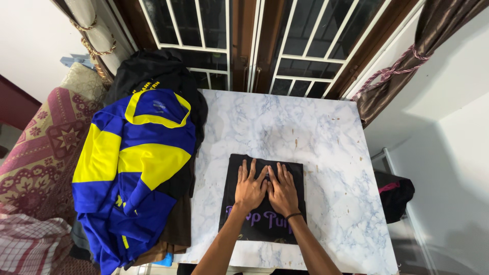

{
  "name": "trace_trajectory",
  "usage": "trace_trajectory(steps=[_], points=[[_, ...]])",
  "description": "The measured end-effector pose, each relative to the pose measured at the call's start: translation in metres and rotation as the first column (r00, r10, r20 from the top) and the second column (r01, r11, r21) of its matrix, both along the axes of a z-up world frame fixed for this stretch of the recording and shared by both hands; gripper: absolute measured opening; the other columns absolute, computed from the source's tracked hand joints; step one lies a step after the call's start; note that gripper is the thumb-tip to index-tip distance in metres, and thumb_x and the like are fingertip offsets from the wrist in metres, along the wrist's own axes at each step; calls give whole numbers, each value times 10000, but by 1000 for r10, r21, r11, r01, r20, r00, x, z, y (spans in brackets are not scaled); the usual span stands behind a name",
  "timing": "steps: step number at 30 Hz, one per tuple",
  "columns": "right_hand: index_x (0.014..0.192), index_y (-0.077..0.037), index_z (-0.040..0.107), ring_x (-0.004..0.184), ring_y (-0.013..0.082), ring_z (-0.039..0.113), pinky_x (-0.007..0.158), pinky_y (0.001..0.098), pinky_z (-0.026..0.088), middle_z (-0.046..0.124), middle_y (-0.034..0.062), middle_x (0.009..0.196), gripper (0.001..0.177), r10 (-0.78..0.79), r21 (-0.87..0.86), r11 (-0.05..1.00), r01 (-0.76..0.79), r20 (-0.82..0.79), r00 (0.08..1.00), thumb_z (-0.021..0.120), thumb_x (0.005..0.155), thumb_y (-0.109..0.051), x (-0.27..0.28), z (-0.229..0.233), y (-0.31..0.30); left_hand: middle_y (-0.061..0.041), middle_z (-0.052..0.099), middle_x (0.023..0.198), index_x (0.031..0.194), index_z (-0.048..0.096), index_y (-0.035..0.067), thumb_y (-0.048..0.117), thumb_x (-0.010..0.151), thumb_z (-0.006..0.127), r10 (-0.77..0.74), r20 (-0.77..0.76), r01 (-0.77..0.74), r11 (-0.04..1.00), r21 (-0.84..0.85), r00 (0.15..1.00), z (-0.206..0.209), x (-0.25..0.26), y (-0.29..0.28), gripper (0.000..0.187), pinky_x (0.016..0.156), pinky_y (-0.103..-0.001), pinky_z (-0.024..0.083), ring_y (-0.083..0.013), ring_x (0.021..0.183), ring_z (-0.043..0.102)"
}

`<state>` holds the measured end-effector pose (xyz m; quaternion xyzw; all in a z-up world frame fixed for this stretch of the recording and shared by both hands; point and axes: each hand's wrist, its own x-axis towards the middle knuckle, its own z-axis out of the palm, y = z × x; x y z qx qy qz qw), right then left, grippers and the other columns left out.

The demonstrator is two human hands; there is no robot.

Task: The person folds a black t-shirt on a marble-patterned table. They smooth the fabric, fold the sides inward, and then fold the shirt in half multiple times to create a compact bundle. Finally, they place the folded shirt into a black storage bin.

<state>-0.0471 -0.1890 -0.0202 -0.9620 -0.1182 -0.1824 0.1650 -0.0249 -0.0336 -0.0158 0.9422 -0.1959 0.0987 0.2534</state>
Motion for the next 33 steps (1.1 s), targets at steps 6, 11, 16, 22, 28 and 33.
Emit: trace_trajectory(steps=[6,11,16,22,28,33], points=[[1480,-113,511,1457,385,385,1188,509,315,425,223,1560,541,1,-2,1000,-1,-15,1000,569,957,-239,1,-8,-2,-246,355,1600,1468,549,206,333,980,547,-5,-5,5,1000,-2,1000,-1,1,1,504,1222,-598,195,-529,1497,231],[1449,-77,522,1484,419,339,1202,537,285,407,231,1579,552,-53,161,985,67,-87,995,596,930,-249,4,7,-17,-244,347,1601,1545,401,57,368,924,570,16,-132,-40,983,-179,991,9,13,20,715,1217,-546,243,-533,1495,222],[1450,18,469,1462,510,286,1179,578,268,337,295,1584,609,-205,-46,978,204,-25,978,596,939,-289,-19,2,-16,-257,267,1634,1504,377,-55,450,980,563,59,17,-60,997,51,998,2,6,42,750,1217,-566,175,-507,1506,154],[1443,52,436,1478,517,281,1205,587,260,331,324,1560,634,-156,-80,985,156,8,988,587,927,-283,-10,-1,-19,-265,233,1643,1506,368,-69,453,982,551,57,4,-57,997,45,998,-1,11,41,762,1237,-541,169,-473,1537,137],[1458,23,432,1475,498,291,1175,577,290,328,309,1574,632,-150,-50,988,148,-32,988,582,930,-291,12,-4,-23,-261,216,1644,1520,352,-65,472,981,533,56,-59,-52,996,69,997,-7,34,40,782,1231,-547,136,-469,1531,117],[1466,18,439,1462,502,304,1163,600,288,336,295,1574,621,-143,-55,988,142,-1,990,565,950,-304,14,-7,-25,-291,228,1635,1513,359,-84,479,975,552,20,-39,-19,1000,24,999,-8,39,42,802,1225,-561,130,-497,1518,123]])
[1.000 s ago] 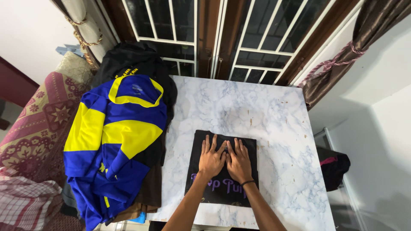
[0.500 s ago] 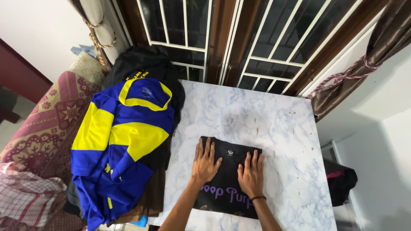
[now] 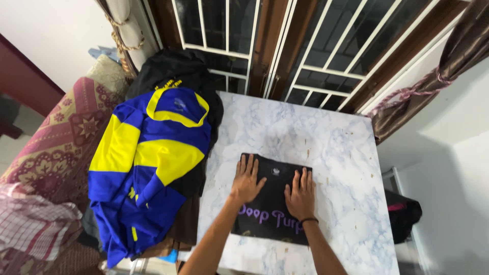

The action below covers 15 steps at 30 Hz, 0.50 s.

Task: The person folds a black t-shirt on a marble-patterned table. They smooth the fabric, fold the sides inward, and then fold the shirt in half multiple times to create a compact bundle. Finally, they place the folded shirt into a black storage bin.

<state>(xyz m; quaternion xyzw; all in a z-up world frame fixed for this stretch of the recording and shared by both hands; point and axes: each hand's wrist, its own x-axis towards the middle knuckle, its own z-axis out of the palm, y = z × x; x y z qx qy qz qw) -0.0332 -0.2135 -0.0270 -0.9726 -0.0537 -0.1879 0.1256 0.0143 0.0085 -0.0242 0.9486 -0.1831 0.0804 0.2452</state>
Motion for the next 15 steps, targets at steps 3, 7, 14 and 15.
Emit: trace_trajectory(steps=[3,7,14,15], points=[[1451,15,456,1456,520,304,1168,607,276,338,304,1578,580,3,8,1000,-3,-7,1000,562,971,-291,-5,5,3,-293,265,1604,1490,387,-66,432,980,556,-8,-183,23,997,77,983,11,-7,6,733,1249,-561,130,-540,1520,103],[1436,-25,495,1464,522,305,1195,606,269,394,250,1563,511,61,54,997,-60,-19,998,558,972,-229,-33,9,27,-302,331,1592,1494,438,-26,288,1009,518,-88,-6,88,995,-54,996,13,-58,-11,584,1231,-580,196,-551,1497,198],[1451,-9,496,1456,458,371,1181,553,306,444,238,1549,507,162,206,967,-151,-34,986,564,967,-145,-65,7,46,-250,401,1581,1508,475,55,223,990,497,-65,71,69,996,-49,995,15,-107,-26,546,1207,-561,252,-517,1470,300],[1447,-12,500,1455,451,380,1184,545,310,456,231,1544,509,162,213,965,-152,-31,986,567,958,-137,-61,9,46,-246,410,1574,1505,478,58,223,987,495,-66,71,70,996,-50,995,17,-102,-25,544,1205,-555,257,-513,1463,310]])
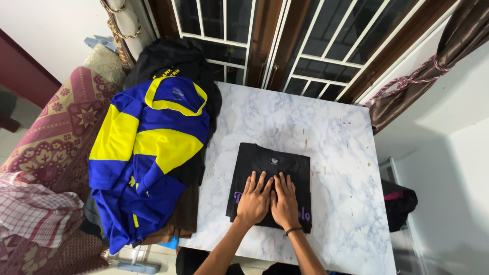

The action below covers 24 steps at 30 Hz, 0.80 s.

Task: The person folds a black t-shirt on a marble-patterned table. They smooth the fabric, fold the sides inward, and then fold the shirt in half multiple times to create a compact bundle. Finally, they place the folded shirt into a black storage bin.

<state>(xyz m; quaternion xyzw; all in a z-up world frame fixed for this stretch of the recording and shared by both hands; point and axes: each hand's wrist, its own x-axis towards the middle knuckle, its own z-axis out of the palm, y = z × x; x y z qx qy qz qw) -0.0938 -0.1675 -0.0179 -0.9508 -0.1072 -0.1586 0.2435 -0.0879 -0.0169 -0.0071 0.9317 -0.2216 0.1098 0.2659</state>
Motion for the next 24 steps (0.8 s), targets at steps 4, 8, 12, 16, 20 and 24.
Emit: trace_trajectory(steps=[4,8,12,16,20,24], points=[[1428,-31,518,1447,435,397,1187,544,326,466,238,1534,491,-36,-19,999,36,12,999,584,960,-166,-5,6,1,-243,425,1565,1489,489,61,242,990,522,1,-5,-1,1000,-2,1000,1,-2,0,532,1207,-551,255,-503,1461,326],[1394,-29,527,1430,395,409,1157,571,324,460,231,1521,514,-161,-160,975,156,-19,987,599,948,-274,-19,16,-7,-155,457,1556,1474,508,89,269,1002,533,52,-22,-52,999,18,998,5,-9,13,506,1218,-573,239,-414,1480,351],[1437,-61,540,1444,335,418,1118,584,323,484,153,1532,549,-103,-204,973,107,29,994,577,952,-316,-43,20,-39,-149,436,1565,1458,520,82,292,957,565,53,-37,-53,999,8,998,12,-27,48,545,1173,-609,209,-365,1467,329],[1416,-65,558,1454,309,424,1142,568,333,516,129,1530,518,-89,-107,990,90,16,996,590,950,-290,-43,13,-45,-145,439,1564,1447,527,81,298,961,572,73,-54,-71,996,54,996,15,-25,44,534,1195,-611,194,-357,1488,319],[1353,-77,600,1428,294,456,1151,628,273,558,114,1484,478,-171,-177,969,171,15,985,611,905,-242,-42,13,-38,-154,445,1549,1426,522,46,295,933,573,124,-85,-113,987,118,989,17,-25,35,554,1220,-618,150,-389,1481,316],[1284,-81,627,1403,418,439,1194,608,271,566,161,1432,392,-257,-272,930,249,8,966,604,926,-240,-40,9,-12,-299,420,1516,1371,517,-57,298,995,545,213,-147,-199,975,104,966,4,-24,-3,517,1250,-586,136,-547,1487,237]])
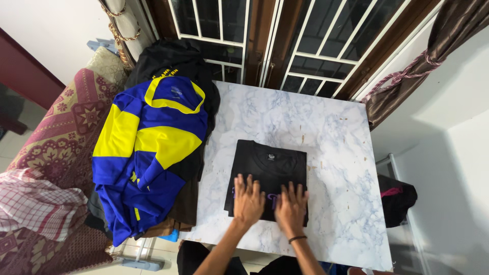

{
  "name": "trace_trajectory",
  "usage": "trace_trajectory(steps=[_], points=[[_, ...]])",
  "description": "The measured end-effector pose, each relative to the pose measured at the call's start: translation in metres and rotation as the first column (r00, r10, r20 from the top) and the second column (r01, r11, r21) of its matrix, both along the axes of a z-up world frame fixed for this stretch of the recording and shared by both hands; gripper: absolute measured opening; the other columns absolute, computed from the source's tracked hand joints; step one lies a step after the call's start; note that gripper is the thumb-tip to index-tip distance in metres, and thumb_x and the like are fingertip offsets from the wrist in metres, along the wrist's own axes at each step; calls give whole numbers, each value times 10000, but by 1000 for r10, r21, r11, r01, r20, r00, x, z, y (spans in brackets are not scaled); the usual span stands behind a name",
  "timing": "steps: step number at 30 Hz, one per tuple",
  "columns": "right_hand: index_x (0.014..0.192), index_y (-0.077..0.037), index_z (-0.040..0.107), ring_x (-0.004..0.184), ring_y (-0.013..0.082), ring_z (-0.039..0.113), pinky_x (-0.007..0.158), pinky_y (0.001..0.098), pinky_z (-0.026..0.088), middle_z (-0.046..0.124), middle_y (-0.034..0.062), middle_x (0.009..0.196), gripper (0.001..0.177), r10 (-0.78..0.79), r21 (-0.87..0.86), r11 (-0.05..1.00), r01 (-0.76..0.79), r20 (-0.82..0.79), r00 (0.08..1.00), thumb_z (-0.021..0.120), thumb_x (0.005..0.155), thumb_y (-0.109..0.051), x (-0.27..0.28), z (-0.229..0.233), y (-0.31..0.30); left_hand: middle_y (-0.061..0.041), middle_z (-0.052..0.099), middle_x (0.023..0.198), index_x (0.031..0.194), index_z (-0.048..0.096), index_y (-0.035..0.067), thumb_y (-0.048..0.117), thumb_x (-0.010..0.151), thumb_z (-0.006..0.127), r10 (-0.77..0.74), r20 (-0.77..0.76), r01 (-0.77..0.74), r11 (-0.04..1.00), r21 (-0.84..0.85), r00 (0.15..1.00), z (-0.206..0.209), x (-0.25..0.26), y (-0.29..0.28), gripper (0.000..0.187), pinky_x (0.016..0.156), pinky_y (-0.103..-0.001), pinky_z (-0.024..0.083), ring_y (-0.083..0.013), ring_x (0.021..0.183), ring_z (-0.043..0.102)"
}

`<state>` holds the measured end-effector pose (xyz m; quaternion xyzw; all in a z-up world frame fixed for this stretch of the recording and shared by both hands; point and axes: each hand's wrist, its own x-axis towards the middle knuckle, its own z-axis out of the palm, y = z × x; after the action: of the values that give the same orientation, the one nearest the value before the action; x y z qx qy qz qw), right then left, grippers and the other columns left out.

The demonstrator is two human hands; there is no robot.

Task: The person folds a black t-shirt on a marble-patterned table. They smooth the fabric, fold the sides inward, and then fold the shirt in half multiple times to create a compact bundle. Finally, they place the folded shirt into a black storage bin.

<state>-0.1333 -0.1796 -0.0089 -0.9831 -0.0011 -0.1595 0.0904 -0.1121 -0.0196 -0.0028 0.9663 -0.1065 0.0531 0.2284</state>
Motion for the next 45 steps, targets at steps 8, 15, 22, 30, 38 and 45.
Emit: trace_trajectory(steps=[8,15,22,30,38,45], points=[[1396,-37,581,1428,437,441,1189,551,340,529,221,1483,469,159,192,965,-180,120,980,568,949,-179,-13,-8,12,-331,417,1522,1399,521,-74,272,1000,533,-84,188,96,994,-53,978,-28,-16,-6,529,1204,-603,184,-560,1465,255],[1474,-265,523,1415,554,316,1150,680,233,425,50,1602,558,25,52,998,-24,-16,1000,542,936,-410,-27,7,-37,-51,437,1580,1434,551,99,274,982,520,-45,85,49,998,-43,995,-1,-22,54,486,1197,-636,149,-344,1494,288],[1500,-312,469,1443,538,278,1173,665,207,288,239,1627,571,9,95,995,-9,2,1000,540,945,-426,-26,-12,-41,-51,390,1609,1462,509,94,282,1027,456,-50,44,49,999,7,998,0,-22,51,477,1199,-640,139,-369,1516,242],[1513,-289,470,1441,624,188,1134,718,154,270,256,1623,573,3,74,997,0,-35,999,533,962,-431,-30,-20,-40,-56,454,1562,1416,553,94,276,992,562,-60,44,62,997,-52,997,-3,-18,55,462,1181,-652,177,-368,1489,308],[1231,-98,678,1452,523,283,1183,710,176,467,152,1522,431,27,47,999,-24,-78,997,646,858,-311,-41,17,-10,-152,535,1462,1313,592,37,241,924,677,94,114,-77,985,-153,989,-6,-2,64,447,1168,-584,318,-523,1399,355],[1306,5,619,1422,445,454,1195,496,359,546,174,1481,407,562,273,786,-555,59,825,567,916,-98,20,30,42,-207,557,1462,1380,559,-72,133,984,607,143,301,-98,982,-161,943,-23,-20,61,448,1178,-537,350,-497,1408,426]])
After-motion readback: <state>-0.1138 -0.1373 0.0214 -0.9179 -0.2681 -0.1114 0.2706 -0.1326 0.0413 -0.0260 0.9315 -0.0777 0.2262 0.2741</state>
